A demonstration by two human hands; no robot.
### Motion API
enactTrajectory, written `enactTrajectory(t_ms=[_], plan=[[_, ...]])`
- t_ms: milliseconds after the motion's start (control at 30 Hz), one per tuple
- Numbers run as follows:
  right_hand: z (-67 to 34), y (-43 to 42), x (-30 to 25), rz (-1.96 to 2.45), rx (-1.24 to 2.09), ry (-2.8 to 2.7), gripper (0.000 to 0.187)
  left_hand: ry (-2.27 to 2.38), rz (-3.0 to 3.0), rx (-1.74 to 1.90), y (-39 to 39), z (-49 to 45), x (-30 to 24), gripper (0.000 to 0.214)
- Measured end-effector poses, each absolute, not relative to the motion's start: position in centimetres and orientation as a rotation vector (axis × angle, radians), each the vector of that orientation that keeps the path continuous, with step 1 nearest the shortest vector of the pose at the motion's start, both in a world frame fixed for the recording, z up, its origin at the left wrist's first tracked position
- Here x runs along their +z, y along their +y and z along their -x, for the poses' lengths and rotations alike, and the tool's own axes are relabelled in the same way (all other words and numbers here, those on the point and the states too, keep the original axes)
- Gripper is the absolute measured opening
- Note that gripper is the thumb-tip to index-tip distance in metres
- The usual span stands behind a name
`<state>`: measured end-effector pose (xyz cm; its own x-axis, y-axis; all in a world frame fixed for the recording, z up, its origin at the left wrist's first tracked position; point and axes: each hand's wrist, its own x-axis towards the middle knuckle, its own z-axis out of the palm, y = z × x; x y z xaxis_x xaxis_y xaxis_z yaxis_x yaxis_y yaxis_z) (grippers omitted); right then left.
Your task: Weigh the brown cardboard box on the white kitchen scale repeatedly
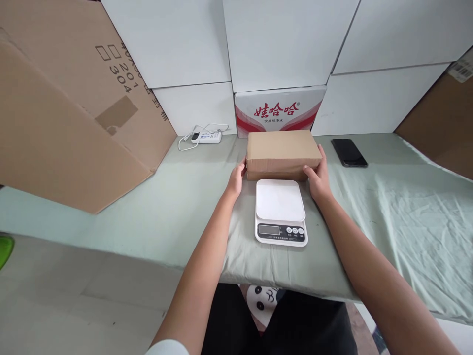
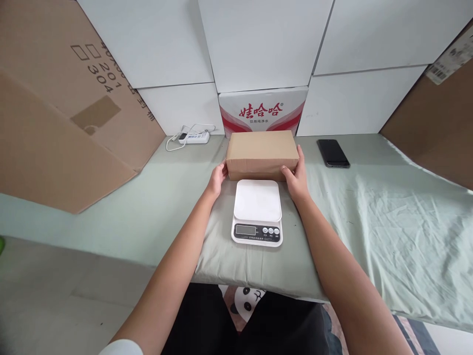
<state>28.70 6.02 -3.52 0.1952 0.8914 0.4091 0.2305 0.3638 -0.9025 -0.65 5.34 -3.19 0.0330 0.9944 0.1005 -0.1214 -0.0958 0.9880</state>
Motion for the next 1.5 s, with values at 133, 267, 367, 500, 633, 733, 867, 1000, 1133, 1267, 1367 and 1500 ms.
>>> enactTrajectory(t_ms=[133, 267, 367, 500, 633, 733, 867, 1000, 1133, 1267, 1367, 1500], plan=[[-28.5, 5.7, -3.0, 1.164, 0.625, -1.338, 0.111, 1.035, -1.24, 1.307, 5.2, 0.6, -2.9, 0.064], [-28.4, 5.6, -2.8, 1.181, 0.586, -1.351, 0.106, 1.02, -1.292, 1.296, 5.1, 0.6, -2.6, 0.064], [-28.3, 5.6, -2.7, 1.184, 0.6, -1.336, 0.106, 1.009, -1.319, 1.293, 5.1, 0.6, -2.6, 0.064], [-28.1, 5.4, -2.4, 1.176, 0.625, -1.328, 0.106, 1.011, -1.325, 1.298, 5.2, 0.5, -2.4, 0.064], [-27.8, 5.1, -2.1, 1.172, 0.626, -1.326, 0.109, 1.037, -1.307, 1.303, 5.1, 0.5, -2.4, 0.063], [-27.8, 5.1, -1.9, 1.166, 0.647, -1.311, 0.112, 1.046, -1.29, 1.309, 5.1, 0.6, -2.4, 0.062], [-27.8, 5.3, -2.0, 1.159, 0.645, -1.309, 0.113, 1.045, -1.301, 1.322, 5.3, 0.8, -2.7, 0.059], [-27.8, 5.2, -2.0, 1.167, 0.634, -1.317, 0.111, 1.046, -1.314, 1.324, 5.4, 0.9, -3.0, 0.059], [-27.7, 5.1, -2.1, 1.177, 0.608, -1.33, 0.107, 1.046, -1.341, 1.312, 5.4, 0.8, -2.9, 0.062], [-27.9, 5.3, -2.3, 1.175, 0.578, -1.339, 0.105, 1.083, -1.34, 1.308, 5.3, 0.9, -2.8, 0.062], [-28.2, 5.7, -2.6, 1.191, 0.576, -1.336, 0.101, 1.086, -1.329, 1.307, 5.4, 0.8, -2.8, 0.062], [-28.4, 6.0, -3.0, 1.184, 0.57, -1.349, 0.101, 1.067, -1.346, 1.309, 5.3, 0.8, -2.9, 0.061]])
